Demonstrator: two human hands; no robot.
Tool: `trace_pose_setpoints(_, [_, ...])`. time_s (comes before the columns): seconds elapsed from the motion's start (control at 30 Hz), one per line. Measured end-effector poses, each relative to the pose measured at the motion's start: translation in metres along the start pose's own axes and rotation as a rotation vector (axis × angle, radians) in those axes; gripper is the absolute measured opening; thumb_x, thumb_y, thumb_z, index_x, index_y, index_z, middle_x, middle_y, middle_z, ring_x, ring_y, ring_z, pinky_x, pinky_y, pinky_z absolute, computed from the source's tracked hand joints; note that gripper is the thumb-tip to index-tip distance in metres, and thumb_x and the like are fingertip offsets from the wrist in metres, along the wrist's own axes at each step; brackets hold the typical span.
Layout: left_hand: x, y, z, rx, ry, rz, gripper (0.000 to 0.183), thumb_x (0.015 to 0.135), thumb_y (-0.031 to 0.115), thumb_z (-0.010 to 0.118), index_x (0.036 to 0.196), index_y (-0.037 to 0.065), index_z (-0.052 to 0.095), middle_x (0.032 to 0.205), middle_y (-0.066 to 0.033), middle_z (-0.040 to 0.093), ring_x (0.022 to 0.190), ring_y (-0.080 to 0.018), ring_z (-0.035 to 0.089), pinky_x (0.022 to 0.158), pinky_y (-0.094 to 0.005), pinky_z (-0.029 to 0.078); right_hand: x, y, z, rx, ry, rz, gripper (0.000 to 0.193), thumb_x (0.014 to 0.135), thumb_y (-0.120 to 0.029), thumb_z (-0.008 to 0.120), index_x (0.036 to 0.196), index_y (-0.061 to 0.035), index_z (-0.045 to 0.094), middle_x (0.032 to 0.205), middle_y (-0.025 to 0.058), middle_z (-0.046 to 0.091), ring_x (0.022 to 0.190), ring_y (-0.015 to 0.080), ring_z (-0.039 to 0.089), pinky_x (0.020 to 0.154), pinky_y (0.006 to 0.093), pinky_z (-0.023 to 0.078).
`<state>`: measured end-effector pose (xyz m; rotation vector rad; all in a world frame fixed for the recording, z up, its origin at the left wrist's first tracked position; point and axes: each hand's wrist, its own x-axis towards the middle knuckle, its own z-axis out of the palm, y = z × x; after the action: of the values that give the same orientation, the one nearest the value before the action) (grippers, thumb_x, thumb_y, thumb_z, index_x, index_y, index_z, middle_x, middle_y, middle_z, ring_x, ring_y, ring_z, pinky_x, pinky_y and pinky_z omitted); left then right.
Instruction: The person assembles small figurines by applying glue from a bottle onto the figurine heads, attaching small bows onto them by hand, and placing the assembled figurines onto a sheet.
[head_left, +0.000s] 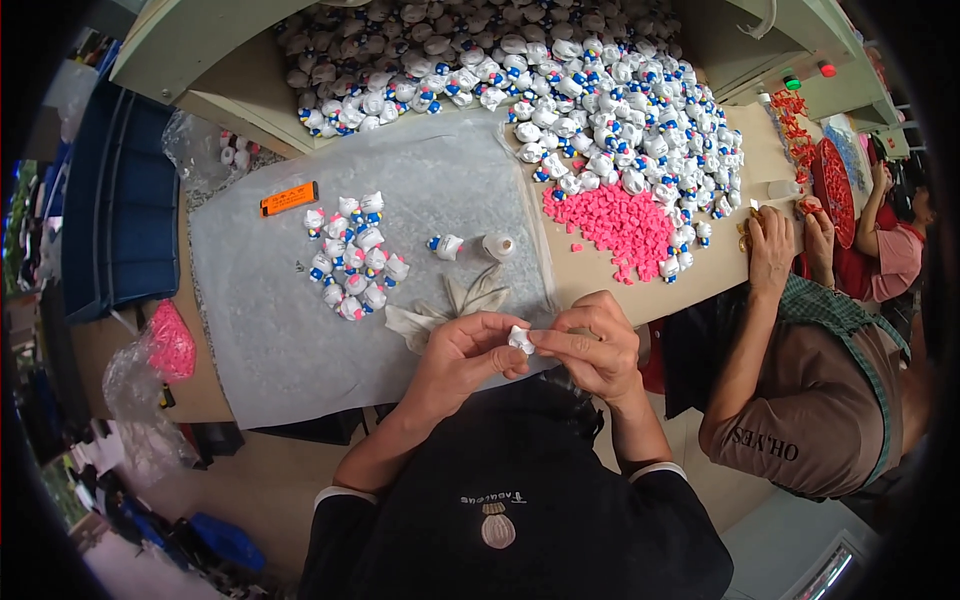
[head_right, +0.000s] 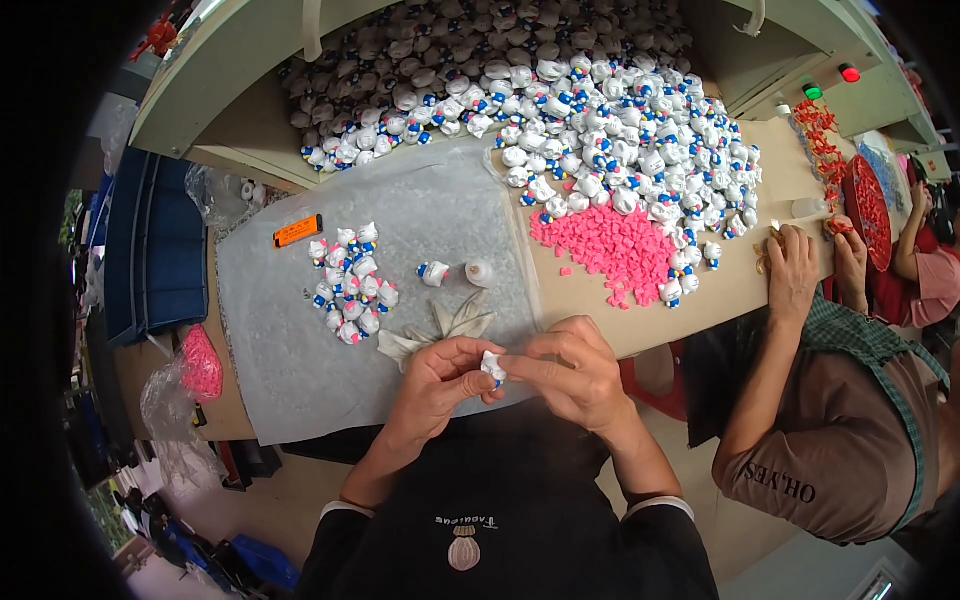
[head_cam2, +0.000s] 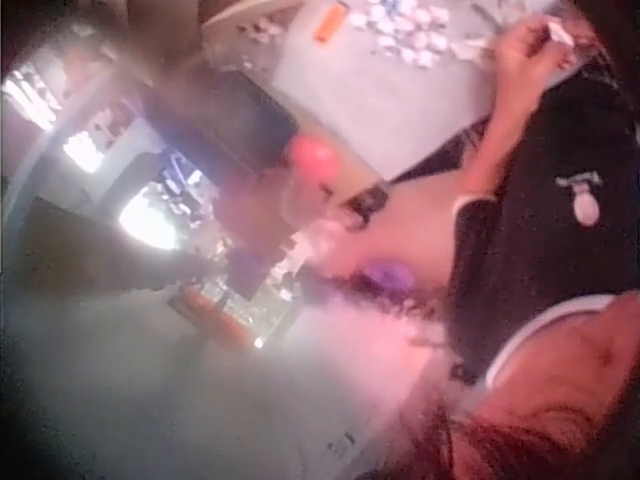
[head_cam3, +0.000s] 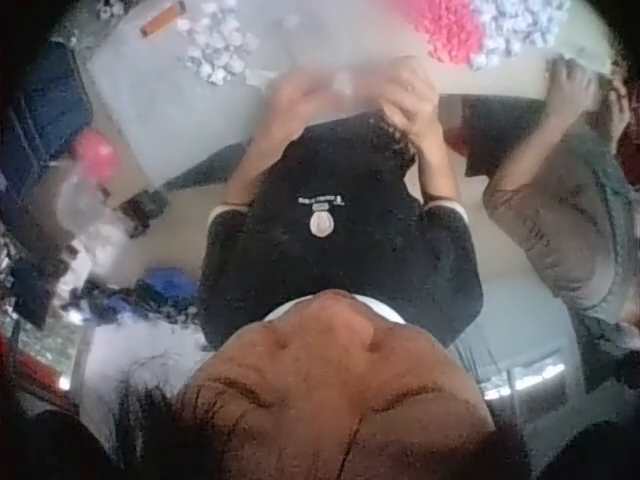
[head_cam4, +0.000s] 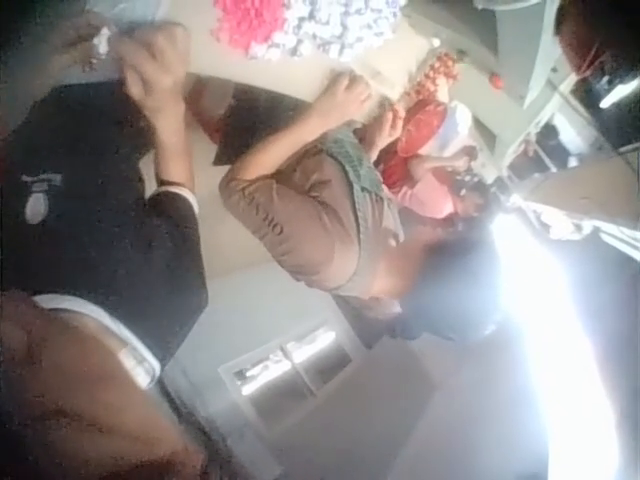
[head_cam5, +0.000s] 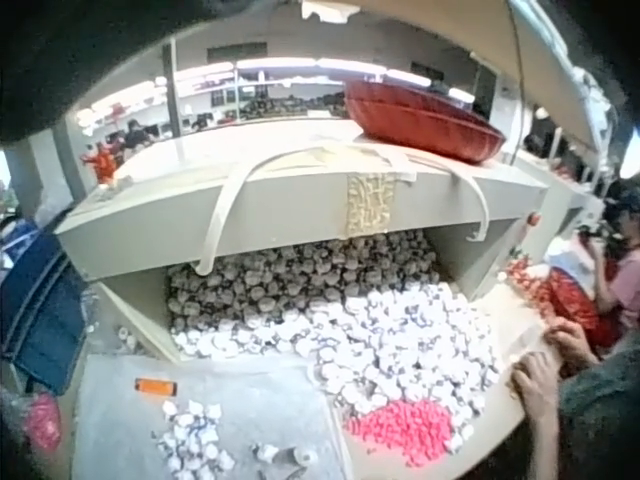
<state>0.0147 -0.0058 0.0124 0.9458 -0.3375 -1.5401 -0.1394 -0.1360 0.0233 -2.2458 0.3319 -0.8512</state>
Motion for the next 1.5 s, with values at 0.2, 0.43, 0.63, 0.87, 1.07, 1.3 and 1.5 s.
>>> trace_pose_setpoints(0.2, [0.001,-0.009,0.012,0.271,0.121,0.253,0.03,0.081,0.0,0.067,0.11,-0.001,0.06,0.097,-0.0073,0.065,0.088,-0.0113,0.062,0.081,-0.025,0.051,0.002,-0.016,-0.001,0.256,0.04,0.437,0.018,0.068,0.0,0.073,0.085,-0.0046,0.071,0.079,0.0056,0.062,0.067,0.0181,0.054,0.057,0.0283,0.043])
trace_pose_setpoints(0.43, [-0.004,-0.005,0.02,0.442,0.195,0.31,0.03,0.081,-0.001,0.066,0.111,0.001,0.062,0.102,-0.0073,0.066,0.092,-0.0107,0.062,0.083,-0.0253,0.05,-0.001,-0.017,0.002,0.144,0.046,0.235,0.02,0.066,0.001,0.074,0.086,-0.0008,0.069,0.075,0.0097,0.063,0.063,0.0191,0.056,0.057,0.0289,0.044])
trace_pose_setpoints(0.63, [-0.005,-0.008,0.02,0.767,0.314,0.429,0.034,0.075,-0.001,0.068,0.109,0.001,0.065,0.1,-0.0124,0.067,0.091,-0.0167,0.066,0.081,-0.0276,0.051,0.001,-0.021,0.008,0.129,0.092,0.212,0.019,0.068,0.004,0.071,0.086,0.0005,0.068,0.075,0.0096,0.062,0.063,0.0204,0.057,0.057,0.029,0.044])
trace_pose_setpoints(0.87, [-0.004,-0.006,0.016,0.795,0.344,0.511,0.034,0.072,-0.003,0.067,0.106,0.001,0.066,0.101,-0.0136,0.067,0.093,-0.0196,0.066,0.081,-0.0292,0.051,-0.002,-0.017,0.022,0.118,0.145,0.152,0.019,0.067,0.004,0.071,0.085,0.0011,0.067,0.076,0.0111,0.062,0.064,0.0216,0.057,0.056,0.0294,0.044])
trace_pose_setpoints(1.07, [-0.007,0.0,0.007,0.84,0.341,0.504,0.035,0.074,-0.006,0.064,0.109,-0.001,0.064,0.105,-0.0136,0.066,0.095,-0.0174,0.063,0.083,-0.0278,0.05,0.001,-0.015,0.033,0.159,0.172,0.153,0.019,0.067,0.006,0.069,0.086,0.0012,0.067,0.075,0.011,0.062,0.065,0.0216,0.058,0.057,0.0294,0.045])
trace_pose_setpoints(1.3, [-0.004,0.013,0.001,0.98,0.461,0.557,0.03,0.071,-0.001,0.067,0.101,0.0,0.065,0.095,-0.0128,0.067,0.084,-0.0237,0.066,0.074,-0.0318,0.052,0.008,-0.008,0.05,0.16,0.171,0.157,0.023,0.066,0.006,0.072,0.088,0.0005,0.067,0.077,0.0101,0.062,0.065,0.0222,0.058,0.058,0.0303,0.046])
trace_pose_setpoints(1.5, [0.014,0.029,-0.025,1.483,0.712,0.788,0.029,0.069,0.002,0.073,0.097,0.002,0.066,0.095,-0.0099,0.065,0.088,-0.026,0.06,0.075,-0.0341,0.048,0.011,0.001,0.04,0.063,0.279,0.349,0.024,0.065,0.0,0.076,0.086,0.0008,0.066,0.079,0.0096,0.063,0.071,0.0233,0.058,0.064,0.0312,0.046])
